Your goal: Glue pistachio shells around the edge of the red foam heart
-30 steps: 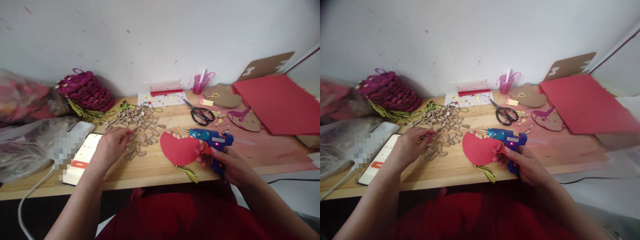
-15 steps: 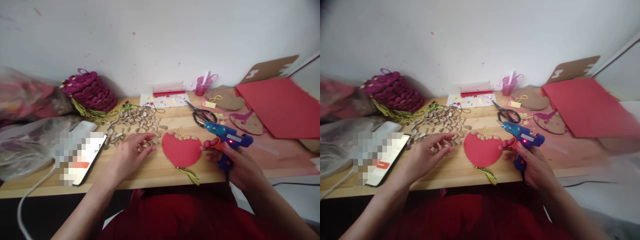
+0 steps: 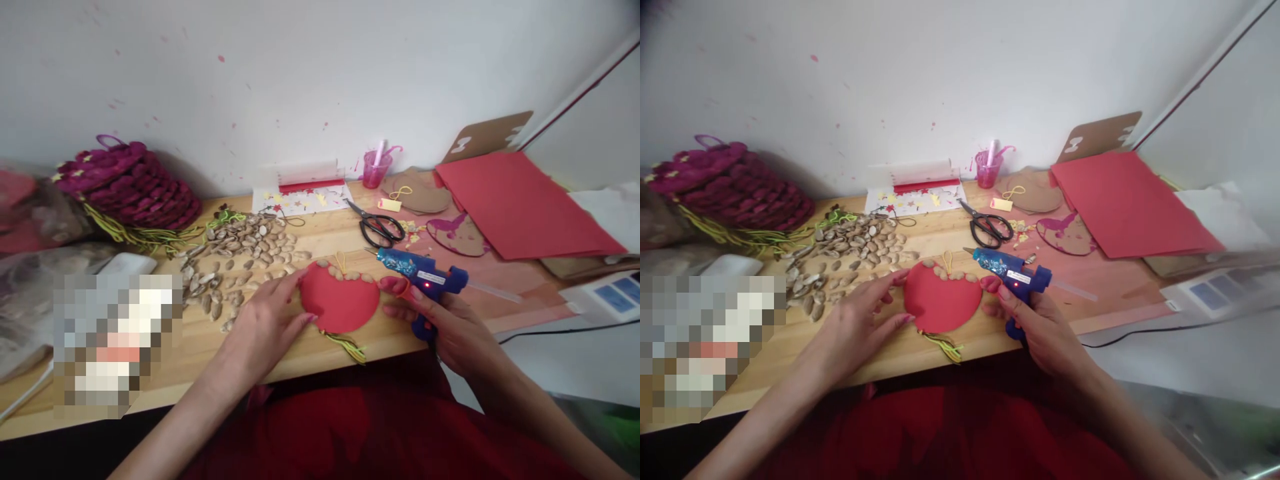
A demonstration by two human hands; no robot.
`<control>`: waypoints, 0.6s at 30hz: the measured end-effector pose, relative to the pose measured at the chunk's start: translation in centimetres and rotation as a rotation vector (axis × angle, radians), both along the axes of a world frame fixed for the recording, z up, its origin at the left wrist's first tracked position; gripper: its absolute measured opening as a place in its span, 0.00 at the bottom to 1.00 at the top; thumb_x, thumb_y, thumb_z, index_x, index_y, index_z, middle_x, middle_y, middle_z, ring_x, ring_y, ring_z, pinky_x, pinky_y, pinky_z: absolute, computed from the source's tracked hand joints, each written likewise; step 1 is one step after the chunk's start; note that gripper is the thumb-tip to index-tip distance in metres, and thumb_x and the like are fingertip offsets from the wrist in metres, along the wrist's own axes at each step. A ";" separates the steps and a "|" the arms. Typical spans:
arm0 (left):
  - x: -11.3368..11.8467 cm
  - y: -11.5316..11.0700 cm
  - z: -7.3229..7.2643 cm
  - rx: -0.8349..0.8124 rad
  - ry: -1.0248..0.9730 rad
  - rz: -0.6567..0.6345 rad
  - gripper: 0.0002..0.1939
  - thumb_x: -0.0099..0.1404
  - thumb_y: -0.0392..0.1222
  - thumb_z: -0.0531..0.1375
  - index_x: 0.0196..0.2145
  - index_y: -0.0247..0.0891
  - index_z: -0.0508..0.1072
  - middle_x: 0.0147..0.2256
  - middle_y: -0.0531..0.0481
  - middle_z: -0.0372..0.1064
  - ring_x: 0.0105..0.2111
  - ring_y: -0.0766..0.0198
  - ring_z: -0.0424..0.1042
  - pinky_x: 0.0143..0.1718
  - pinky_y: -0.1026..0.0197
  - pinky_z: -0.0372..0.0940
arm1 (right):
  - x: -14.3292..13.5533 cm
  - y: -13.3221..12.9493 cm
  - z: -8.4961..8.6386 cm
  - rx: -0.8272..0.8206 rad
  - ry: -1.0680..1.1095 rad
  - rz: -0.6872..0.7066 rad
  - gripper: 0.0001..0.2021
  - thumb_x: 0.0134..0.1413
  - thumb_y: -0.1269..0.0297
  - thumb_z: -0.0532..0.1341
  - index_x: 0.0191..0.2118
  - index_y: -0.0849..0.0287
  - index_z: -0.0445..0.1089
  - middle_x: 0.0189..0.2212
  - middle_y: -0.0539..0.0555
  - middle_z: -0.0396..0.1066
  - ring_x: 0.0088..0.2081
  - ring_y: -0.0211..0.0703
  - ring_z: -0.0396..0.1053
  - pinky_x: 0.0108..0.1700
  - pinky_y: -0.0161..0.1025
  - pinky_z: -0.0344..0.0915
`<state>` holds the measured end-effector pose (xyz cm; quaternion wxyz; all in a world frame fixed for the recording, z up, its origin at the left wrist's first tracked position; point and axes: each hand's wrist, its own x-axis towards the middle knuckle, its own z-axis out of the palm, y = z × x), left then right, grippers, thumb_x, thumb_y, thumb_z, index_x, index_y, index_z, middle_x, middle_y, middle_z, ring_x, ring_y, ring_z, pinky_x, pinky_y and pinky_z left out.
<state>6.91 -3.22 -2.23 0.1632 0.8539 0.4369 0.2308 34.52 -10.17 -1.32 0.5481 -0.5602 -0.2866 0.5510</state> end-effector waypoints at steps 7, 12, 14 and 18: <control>0.1 0.4 0.0 -0.047 -0.054 -0.028 0.27 0.67 0.43 0.64 0.62 0.42 0.65 0.53 0.41 0.73 0.49 0.53 0.74 0.52 0.48 0.72 | 0.7 -1.1 0.7 -0.058 -0.113 0.089 0.12 0.55 0.51 0.69 0.39 0.52 0.81 0.43 0.54 0.80 0.43 0.46 0.75 0.41 0.38 0.74; 0.0 0.1 0.3 -0.096 -0.103 -0.036 0.27 0.67 0.42 0.63 0.63 0.44 0.65 0.55 0.42 0.72 0.53 0.53 0.73 0.55 0.47 0.69 | 0.9 -0.9 0.9 -0.021 -0.133 0.036 0.12 0.52 0.51 0.71 0.36 0.53 0.81 0.39 0.55 0.80 0.42 0.49 0.76 0.37 0.37 0.75; 0.1 -0.1 0.5 -0.122 -0.113 -0.040 0.28 0.67 0.41 0.64 0.63 0.45 0.65 0.57 0.42 0.70 0.56 0.52 0.71 0.58 0.46 0.68 | 0.7 -0.6 1.0 -0.028 -0.090 0.019 0.11 0.50 0.52 0.72 0.34 0.53 0.81 0.36 0.55 0.81 0.40 0.48 0.77 0.36 0.35 0.75; 0.3 -0.6 0.8 -0.150 -0.137 -0.050 0.29 0.64 0.39 0.66 0.62 0.46 0.66 0.59 0.42 0.69 0.59 0.51 0.67 0.61 0.43 0.64 | 0.1 0.3 0.8 -0.034 0.049 0.028 0.11 0.46 0.52 0.74 0.32 0.54 0.81 0.33 0.55 0.80 0.34 0.47 0.78 0.33 0.35 0.76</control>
